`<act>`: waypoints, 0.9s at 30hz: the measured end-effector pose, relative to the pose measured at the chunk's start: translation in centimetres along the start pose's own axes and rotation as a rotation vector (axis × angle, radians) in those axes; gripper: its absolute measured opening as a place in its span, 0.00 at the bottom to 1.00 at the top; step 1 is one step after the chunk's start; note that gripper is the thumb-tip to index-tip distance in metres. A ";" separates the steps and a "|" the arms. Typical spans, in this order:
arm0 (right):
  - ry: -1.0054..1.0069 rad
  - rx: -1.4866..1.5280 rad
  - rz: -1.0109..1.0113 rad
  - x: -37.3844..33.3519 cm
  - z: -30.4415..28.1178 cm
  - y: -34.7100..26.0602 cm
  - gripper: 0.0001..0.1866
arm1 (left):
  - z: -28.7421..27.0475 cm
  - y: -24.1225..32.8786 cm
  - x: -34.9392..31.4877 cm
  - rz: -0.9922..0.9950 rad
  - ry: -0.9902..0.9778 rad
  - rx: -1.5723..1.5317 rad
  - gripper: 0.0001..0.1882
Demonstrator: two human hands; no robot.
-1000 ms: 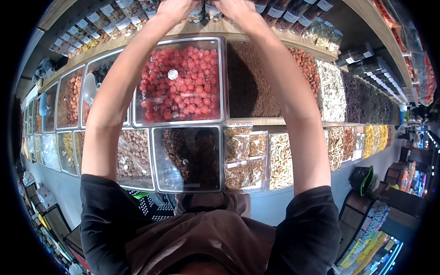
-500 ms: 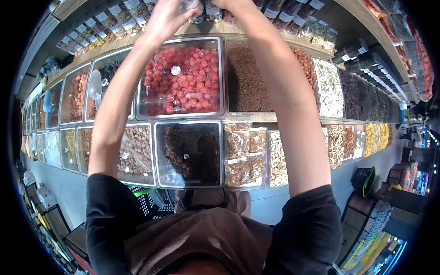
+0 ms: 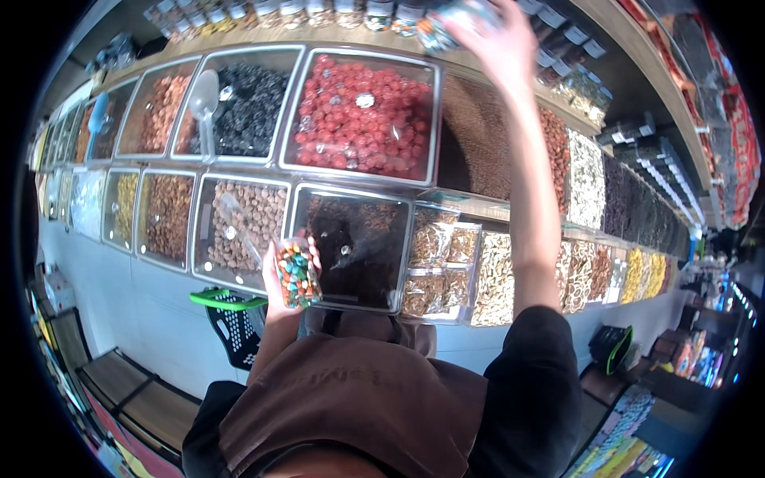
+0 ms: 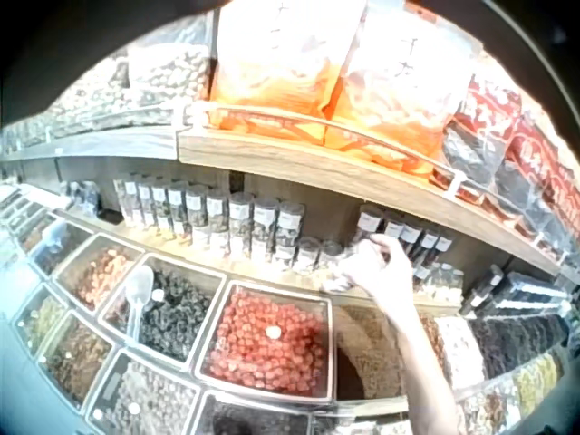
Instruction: The person picks up a plastic bag, scoops nuts from bulk bins into the bag, places the bag in a shopping basket, and then adds two containers of candy to the basket.
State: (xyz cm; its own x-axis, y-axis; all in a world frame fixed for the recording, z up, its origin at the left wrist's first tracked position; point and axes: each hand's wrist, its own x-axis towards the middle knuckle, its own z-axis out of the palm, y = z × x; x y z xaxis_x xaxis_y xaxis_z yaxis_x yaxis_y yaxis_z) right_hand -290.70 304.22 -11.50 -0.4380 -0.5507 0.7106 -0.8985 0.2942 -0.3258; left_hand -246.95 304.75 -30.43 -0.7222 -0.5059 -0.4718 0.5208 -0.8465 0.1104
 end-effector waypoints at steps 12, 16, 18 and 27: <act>0.029 1.843 1.763 -42.8 -12.3 -17.9 0.35 | -2.1 0.9 -4.9 -0.319 -0.141 0.256 0.37; -0.317 1.447 1.780 -44.1 -13.4 -24.2 0.27 | -3.2 -2.1 -8.5 -0.434 -0.207 0.360 0.34; -0.337 1.363 1.634 -44.1 -13.6 -24.8 0.23 | -2.8 -3.3 -11.1 -0.343 -0.182 0.536 0.32; -0.592 1.378 1.139 -45.2 -18.6 -24.7 0.18 | -5.1 -9.2 -23.6 -0.053 -0.202 0.710 0.28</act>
State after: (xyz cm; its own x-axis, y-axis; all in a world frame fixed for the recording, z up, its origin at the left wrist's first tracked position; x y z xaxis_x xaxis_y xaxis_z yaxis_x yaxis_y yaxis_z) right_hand -248.17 336.40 -24.01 -0.4450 -0.8208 -0.3580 0.5306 0.0803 -0.8438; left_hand -232.37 325.34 -24.71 -0.8437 -0.4239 -0.3292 0.1124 -0.7393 0.6639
